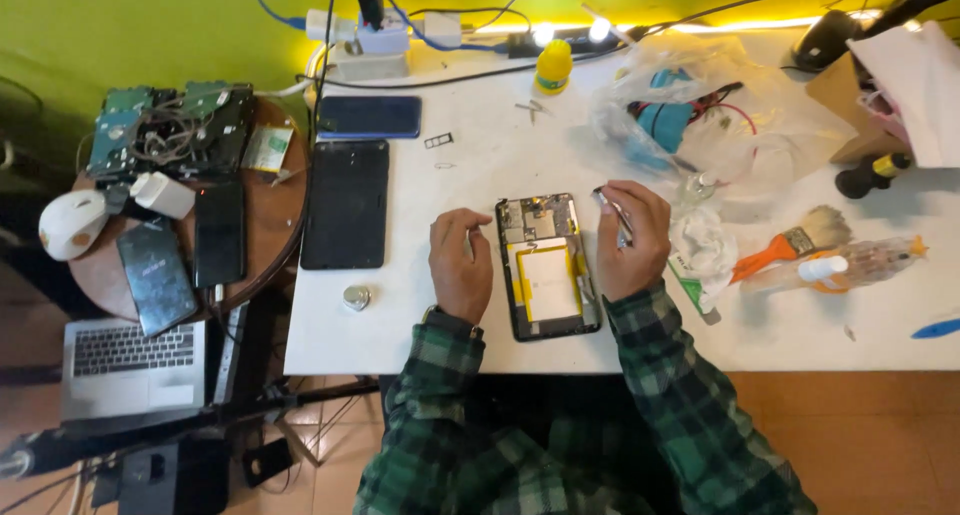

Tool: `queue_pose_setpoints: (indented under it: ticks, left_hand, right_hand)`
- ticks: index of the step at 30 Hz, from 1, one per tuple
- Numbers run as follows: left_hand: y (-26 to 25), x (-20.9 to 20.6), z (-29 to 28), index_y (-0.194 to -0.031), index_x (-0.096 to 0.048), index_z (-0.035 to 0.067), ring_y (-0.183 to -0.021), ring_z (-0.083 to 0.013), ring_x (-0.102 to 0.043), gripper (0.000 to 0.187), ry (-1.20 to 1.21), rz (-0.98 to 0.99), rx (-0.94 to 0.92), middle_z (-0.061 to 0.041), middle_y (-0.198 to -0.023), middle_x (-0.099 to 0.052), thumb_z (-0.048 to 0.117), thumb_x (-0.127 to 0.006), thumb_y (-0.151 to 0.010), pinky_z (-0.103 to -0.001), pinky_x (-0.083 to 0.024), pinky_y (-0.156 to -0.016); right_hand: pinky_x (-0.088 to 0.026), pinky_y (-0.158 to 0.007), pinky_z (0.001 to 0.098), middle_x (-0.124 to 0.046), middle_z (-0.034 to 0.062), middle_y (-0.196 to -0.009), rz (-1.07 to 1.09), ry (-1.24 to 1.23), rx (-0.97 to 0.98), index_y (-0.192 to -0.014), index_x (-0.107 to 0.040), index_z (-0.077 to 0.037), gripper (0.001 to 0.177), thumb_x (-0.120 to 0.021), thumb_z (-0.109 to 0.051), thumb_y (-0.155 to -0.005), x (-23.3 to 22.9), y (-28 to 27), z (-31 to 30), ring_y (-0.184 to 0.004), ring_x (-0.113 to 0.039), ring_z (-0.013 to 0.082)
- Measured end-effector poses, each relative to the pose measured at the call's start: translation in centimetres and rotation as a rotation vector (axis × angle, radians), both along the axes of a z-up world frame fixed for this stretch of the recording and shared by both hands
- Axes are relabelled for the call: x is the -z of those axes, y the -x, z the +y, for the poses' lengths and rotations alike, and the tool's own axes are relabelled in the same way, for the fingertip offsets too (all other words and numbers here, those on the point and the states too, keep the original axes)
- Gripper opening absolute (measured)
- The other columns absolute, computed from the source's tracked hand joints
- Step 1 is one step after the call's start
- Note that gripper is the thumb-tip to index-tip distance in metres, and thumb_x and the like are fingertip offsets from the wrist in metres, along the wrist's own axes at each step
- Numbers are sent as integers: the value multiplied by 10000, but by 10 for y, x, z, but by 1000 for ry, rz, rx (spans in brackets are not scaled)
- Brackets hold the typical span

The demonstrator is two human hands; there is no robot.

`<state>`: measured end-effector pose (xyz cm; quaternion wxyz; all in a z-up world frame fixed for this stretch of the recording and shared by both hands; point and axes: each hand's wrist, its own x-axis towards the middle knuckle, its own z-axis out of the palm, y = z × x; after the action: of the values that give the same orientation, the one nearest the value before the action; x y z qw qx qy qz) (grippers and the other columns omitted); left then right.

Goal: Repairing a tablet by cleaning components and reassembling internal parts like the motherboard and battery.

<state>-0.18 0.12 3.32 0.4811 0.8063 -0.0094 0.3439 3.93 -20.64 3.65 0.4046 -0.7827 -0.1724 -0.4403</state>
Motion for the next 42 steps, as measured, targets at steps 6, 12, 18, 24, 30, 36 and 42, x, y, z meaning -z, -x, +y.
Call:
queue_pose_setpoints:
  ticks: [6, 12, 18, 24, 30, 36, 42]
  left_hand:
    - [2, 0, -3, -935, -683, 110, -954, -291, -636, 333, 28, -6, 78, -46, -955, -580, -171, -513, -878, -381, -545, -872]
    - [0, 12, 4, -891, -688, 129, -922, -302, -635, 323, 60, -27, 143, -51, -926, -608, -146, -522, -859, -389, -538, -885]
    - [-5, 21, 3, -832, -684, 160, -873, -291, -643, 295, 90, -49, 200, -34, -869, -635, -113, -575, -802, -400, -545, -846]
    - [-1, 22, 3, -860, -687, 136, -876, -288, -621, 311, 122, -42, 204, -42, -873, -626, -143, -552, -842, -384, -528, -870]
    - [6, 9, 7, -917, -652, 118, -941, -301, -593, 303, 129, -105, 1, -47, -927, -575, -153, -520, -885, -373, -506, -907]
    - [5, 3, 9, -924, -626, 126, -945, -293, -580, 306, 127, -72, -58, -26, -941, -534, -145, -486, -910, -380, -527, -856]
    - [5, 3, 7, -906, -635, 107, -953, -305, -595, 297, 108, -7, -33, -47, -944, -543, -148, -485, -898, -365, -543, -804]
  right_hand:
    - [-566, -852, 405, -696, 94, -1065, 356, 169, 130, -1147, -737, -81, 177, -710, -55, -974, 3, 33, -53, -928, -670, 283]
    - [-615, -722, 359, -707, 64, -999, 590, 388, 122, -1072, -758, -116, 197, -809, -102, -882, 5, 31, -55, -836, -706, 253]
    - [-597, -855, 434, -683, 70, -1029, 772, 547, 222, -1127, -743, -138, 256, -796, -188, -881, 2, 24, -42, -1018, -662, 331]
    - [-609, -809, 445, -724, 80, -994, 745, 638, 239, -1176, -749, -105, 312, -813, -226, -896, -1, 21, -44, -999, -680, 340]
    - [-596, -735, 331, -731, 87, -925, 462, 532, 266, -1103, -763, -52, 195, -792, -103, -917, 15, 8, -40, -855, -674, 268]
    - [-573, -729, 382, -726, 170, -954, 474, 45, 102, -1154, -747, -10, 255, -734, -92, -913, 16, -5, -28, -852, -702, 300]
    - [-569, -724, 305, -733, 86, -955, 549, -198, 39, -1169, -762, -82, 251, -705, -91, -925, 35, -5, -20, -785, -692, 173]
